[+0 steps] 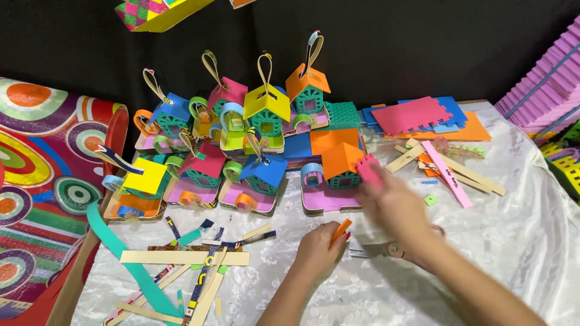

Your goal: Assembling small decorative houses using colorful foam pieces and scissors.

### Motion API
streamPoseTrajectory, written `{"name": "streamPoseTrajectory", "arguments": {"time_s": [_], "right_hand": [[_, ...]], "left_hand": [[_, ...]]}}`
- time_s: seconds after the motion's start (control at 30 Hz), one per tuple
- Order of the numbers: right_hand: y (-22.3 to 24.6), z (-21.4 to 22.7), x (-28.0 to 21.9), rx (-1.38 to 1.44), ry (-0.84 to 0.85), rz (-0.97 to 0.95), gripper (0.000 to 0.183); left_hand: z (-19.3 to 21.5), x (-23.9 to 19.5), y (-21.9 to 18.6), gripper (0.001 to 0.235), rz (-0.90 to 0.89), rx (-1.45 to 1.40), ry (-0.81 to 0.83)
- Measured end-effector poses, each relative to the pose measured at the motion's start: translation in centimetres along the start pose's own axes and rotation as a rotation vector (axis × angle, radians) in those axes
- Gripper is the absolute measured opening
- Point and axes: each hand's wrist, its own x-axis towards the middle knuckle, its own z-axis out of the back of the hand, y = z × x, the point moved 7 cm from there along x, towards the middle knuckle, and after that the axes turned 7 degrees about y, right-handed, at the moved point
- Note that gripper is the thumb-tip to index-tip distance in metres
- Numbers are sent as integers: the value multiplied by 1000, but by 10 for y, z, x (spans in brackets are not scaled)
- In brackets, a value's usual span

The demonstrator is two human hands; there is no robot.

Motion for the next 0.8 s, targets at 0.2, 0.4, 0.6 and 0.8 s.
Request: {"name": "streamPoseTrajectory", "arguments": {"time_s": [0.2,0.4,0.6,0.8], "right_hand": [[25,-61,-11,-356,76,-69,43],[1,-74,-5,-234,94,-135,51],[67,3,-13,-435,-205,59,26],[92,-9,-24,-262,-359,329,23]], "left_hand": [[7,-3,-5,16,-50,18,5],[-6,5,9,12,-84,71,-10],[-2,2,7,17,-116,41,-55],[-1,3,11,13,-214,4,-127]]}}
